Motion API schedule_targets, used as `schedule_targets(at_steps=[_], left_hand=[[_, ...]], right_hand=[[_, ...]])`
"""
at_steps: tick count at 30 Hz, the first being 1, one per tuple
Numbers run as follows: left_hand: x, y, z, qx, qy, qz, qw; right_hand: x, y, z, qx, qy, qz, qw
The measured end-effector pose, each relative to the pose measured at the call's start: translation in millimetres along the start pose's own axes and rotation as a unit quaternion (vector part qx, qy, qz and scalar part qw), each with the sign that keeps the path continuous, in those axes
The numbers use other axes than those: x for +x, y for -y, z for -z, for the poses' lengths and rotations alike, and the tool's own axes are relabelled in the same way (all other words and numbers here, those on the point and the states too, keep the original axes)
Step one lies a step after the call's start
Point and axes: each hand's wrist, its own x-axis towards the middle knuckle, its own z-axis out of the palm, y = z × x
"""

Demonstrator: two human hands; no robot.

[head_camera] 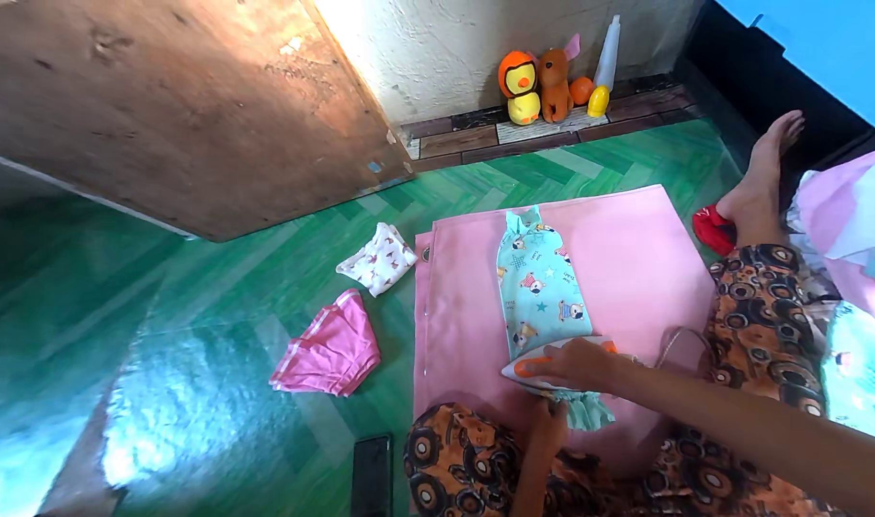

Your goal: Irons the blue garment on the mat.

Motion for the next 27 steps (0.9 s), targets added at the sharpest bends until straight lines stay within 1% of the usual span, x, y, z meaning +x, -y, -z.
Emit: schedule_targets(at_steps=[3,10,17,22,27], left_hand=[[0,1,0,-0.001,0.0,0.0,1.0],[-1,-1,2,0.021,-0.004,-0.005,1.0],[-2,0,1,0.009,-0.008,-0.02,1.0],[-5,-3,2,0.006,-0.006,-0.019,1.0],[-1,1,2,0.026,-0.009,-0.023,0.999]], right_hand=[[1,7,5,0.01,0.01,-0.024,1.0],[9,9,-3,0.023,-0.031,-0.062,0.997],[7,15,1,0.053,-0.041,-0.12,0.99],[3,13,0,0.063,-0.057,-0.16,0.983],[-3,8,-1,0.074,-0.063,-0.179,0.979]])
